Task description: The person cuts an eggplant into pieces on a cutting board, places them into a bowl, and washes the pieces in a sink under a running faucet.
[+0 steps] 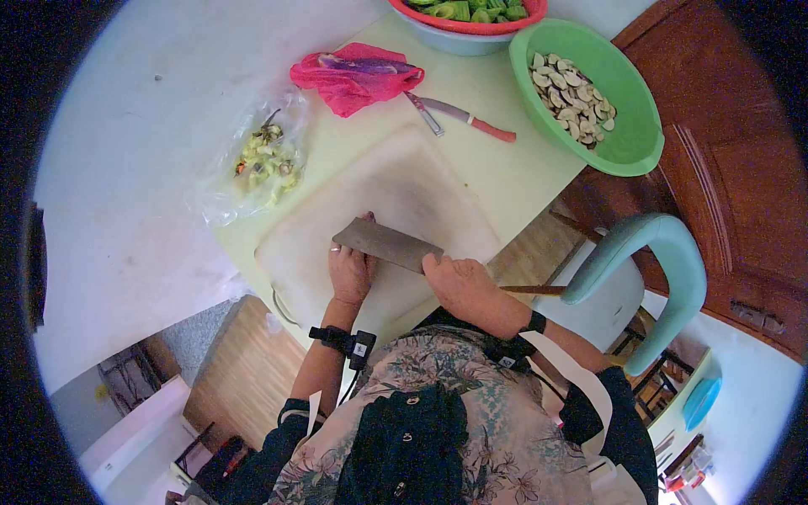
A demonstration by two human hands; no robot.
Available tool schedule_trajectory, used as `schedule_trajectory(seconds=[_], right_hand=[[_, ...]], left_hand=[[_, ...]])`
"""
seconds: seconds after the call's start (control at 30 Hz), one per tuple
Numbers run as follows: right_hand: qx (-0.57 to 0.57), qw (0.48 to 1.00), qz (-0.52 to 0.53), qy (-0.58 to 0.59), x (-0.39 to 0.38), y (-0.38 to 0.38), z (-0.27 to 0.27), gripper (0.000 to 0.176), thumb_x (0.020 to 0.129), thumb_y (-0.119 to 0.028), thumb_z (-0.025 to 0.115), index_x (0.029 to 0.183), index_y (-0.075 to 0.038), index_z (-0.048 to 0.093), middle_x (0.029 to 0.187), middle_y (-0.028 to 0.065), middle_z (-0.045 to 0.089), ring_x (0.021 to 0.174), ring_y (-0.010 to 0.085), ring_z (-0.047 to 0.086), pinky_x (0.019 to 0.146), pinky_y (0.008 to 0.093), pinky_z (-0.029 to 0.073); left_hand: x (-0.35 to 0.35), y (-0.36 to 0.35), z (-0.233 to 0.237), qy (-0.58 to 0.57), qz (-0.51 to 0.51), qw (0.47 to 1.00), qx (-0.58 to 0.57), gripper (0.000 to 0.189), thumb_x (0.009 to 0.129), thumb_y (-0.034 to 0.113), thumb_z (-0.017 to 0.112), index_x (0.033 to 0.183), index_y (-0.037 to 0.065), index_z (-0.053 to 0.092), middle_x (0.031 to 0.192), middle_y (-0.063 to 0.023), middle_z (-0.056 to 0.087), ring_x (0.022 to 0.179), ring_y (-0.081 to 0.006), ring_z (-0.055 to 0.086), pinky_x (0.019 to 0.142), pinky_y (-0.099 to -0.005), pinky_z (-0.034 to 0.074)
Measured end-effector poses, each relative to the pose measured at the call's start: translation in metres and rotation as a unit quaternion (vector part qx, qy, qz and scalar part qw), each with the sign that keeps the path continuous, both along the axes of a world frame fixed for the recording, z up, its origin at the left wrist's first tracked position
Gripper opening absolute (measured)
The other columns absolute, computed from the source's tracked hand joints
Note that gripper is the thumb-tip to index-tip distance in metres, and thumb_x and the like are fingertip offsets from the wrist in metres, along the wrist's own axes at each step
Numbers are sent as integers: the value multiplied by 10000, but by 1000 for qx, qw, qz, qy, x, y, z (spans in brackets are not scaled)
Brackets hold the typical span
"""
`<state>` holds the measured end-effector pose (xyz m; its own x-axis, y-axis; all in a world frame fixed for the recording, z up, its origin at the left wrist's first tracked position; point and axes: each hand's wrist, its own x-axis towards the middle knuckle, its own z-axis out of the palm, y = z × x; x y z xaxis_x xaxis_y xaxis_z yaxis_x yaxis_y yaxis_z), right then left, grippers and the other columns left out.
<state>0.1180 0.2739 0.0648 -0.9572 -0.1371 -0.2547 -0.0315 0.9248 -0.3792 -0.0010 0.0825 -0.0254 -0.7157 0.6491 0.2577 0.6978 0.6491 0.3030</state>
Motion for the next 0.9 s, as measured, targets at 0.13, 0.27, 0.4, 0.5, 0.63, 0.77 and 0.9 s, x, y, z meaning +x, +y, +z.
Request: schedule_trajectory(seconds=[0.13, 0.27, 0.4, 0.5, 0.63, 0.77, 0.9], right_hand=[[11, 1000, 3, 14, -5, -2, 3, 131, 771, -25, 510, 878, 2, 440, 680, 175, 583, 606, 350, 624, 554, 414, 514], [0, 1000, 19, 13, -12, -4, -3, 127, 775, -27, 508, 879, -7, 437, 661, 160, 582, 613, 343, 626, 553, 414, 511], [-18, 999, 7, 26, -35, -9, -34, 130, 793, -63, 518, 886, -11, 444, 655, 172, 574, 628, 345, 619, 546, 425, 490], [-38, 999, -7, 12, -43, -8, -35, 145, 815, -108, 533, 889, -11, 456, 672, 186, 582, 644, 363, 615, 556, 443, 482], [-127, 988, -73, -44, -50, 6, -36, 173, 847, -164, 533, 893, -11, 466, 707, 196, 596, 695, 395, 610, 610, 474, 481], [-137, 990, -42, -14, -35, 21, -18, 163, 856, -156, 519, 907, -11, 464, 716, 200, 590, 715, 404, 601, 629, 481, 472], [-102, 991, -13, -82, -17, 23, 0, 246, 858, -171, 523, 1051, -23, 486, 811, 209, 610, 776, 394, 594, 688, 477, 457]], left_hand=[[-2, 0, -1, -3, -5, 999, 42, 548, 733, 98, 634, 1269, 132, 524, 1255, -3, 532, 943, -268, 527, 762, -371, 452], [-3, -1, 1, -5, -18, 999, 49, 531, 719, 110, 648, 1239, 119, 541, 1219, -22, 542, 918, -278, 527, 761, -378, 457], [0, -3, -2, 4, 10, 1000, -7, 518, 709, 120, 658, 1216, 102, 553, 1163, -36, 553, 895, -279, 527, 756, -373, 459], [1, -5, -11, -2, 2, 1000, 3, 489, 704, 131, 661, 1181, 81, 565, 1136, -42, 552, 878, -275, 526, 744, -372, 462], [1, 1, -6, 11, 28, 1000, -3, 420, 715, 138, 647, 1121, 56, 579, 1123, -53, 551, 896, -268, 523, 751, -371, 452], [3, 3, 3, 9, 42, 999, 11, 359, 722, 139, 638, 1069, 58, 591, 1069, -66, 557, 913, -259, 520, 749, -372, 438], [5, -1, -3, -25, 32, 999, 4, 371, 708, 120, 668, 1059, 30, 585, 984, -130, 563, 937, -333, 525, 829, -416, 427]])
